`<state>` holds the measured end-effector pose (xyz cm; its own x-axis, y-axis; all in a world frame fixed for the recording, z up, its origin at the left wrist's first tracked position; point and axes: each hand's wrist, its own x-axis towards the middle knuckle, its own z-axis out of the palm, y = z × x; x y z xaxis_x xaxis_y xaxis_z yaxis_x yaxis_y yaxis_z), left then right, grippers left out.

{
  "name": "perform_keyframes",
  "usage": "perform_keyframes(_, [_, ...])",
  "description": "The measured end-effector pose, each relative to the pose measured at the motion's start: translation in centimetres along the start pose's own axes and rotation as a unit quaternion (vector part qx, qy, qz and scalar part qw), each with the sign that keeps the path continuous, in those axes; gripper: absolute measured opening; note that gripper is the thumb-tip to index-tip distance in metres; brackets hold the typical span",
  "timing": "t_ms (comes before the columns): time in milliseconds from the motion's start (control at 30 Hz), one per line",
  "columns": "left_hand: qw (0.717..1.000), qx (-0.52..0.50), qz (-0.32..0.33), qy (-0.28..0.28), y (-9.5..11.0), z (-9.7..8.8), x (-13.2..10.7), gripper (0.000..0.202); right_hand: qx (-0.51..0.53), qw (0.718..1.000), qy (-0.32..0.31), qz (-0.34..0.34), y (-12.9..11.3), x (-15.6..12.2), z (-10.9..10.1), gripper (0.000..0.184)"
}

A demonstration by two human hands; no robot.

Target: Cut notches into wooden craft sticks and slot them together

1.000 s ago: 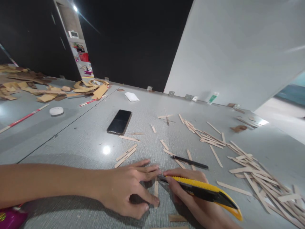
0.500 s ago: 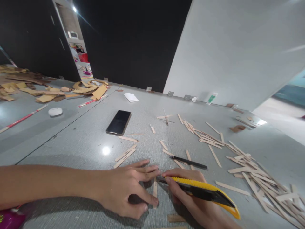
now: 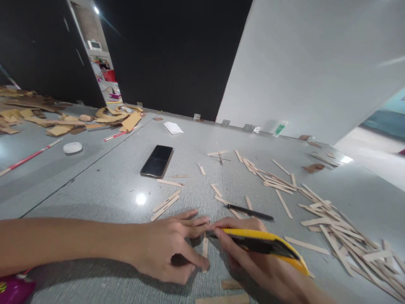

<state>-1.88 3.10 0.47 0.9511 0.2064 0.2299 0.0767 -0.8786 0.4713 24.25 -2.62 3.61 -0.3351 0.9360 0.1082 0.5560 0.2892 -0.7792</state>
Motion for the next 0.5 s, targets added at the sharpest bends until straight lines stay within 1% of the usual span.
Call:
perform_keyframes(67, [1.000,0.009,-0.001,-0.001,0.2,-0.1,0.0,0.039,0.010,0.998,-0.011,0.068,0.4,-0.1,0.4,0.030])
perform_keyframes(100, [1.000,0.013,-0.002,-0.001,0.3,-0.1,0.0,0.039,0.034,0.994,-0.019,0.104,0.6,-0.1,0.7,0.033])
perform_keyframes(133, [1.000,0.016,-0.002,0.001,0.4,-0.2,0.0,0.039,0.069,0.988,-0.024,0.134,0.7,-0.1,1.0,0.036])
perform_keyframes(200, [1.000,0.017,-0.003,-0.001,0.5,-0.1,0.0,0.041,0.144,0.975,-0.027,0.169,0.8,0.1,1.5,0.043])
perform_keyframes(267, [1.000,0.014,-0.004,-0.002,0.5,0.0,0.0,0.043,0.193,0.964,-0.029,0.182,1.0,0.4,1.9,0.050])
perform_keyframes(333, [1.000,0.009,-0.002,0.001,0.3,0.1,-0.1,0.045,0.211,0.959,-0.028,0.187,1.3,0.7,2.1,0.054])
perform_keyframes(400, [1.000,0.007,0.003,0.008,0.1,0.2,-0.2,0.046,0.231,0.954,-0.037,0.190,1.5,0.9,2.1,0.055])
perform_keyframes(500, [1.000,0.006,0.002,0.010,-0.1,0.3,-0.2,0.046,0.244,0.950,-0.056,0.186,1.6,0.9,1.4,0.052])
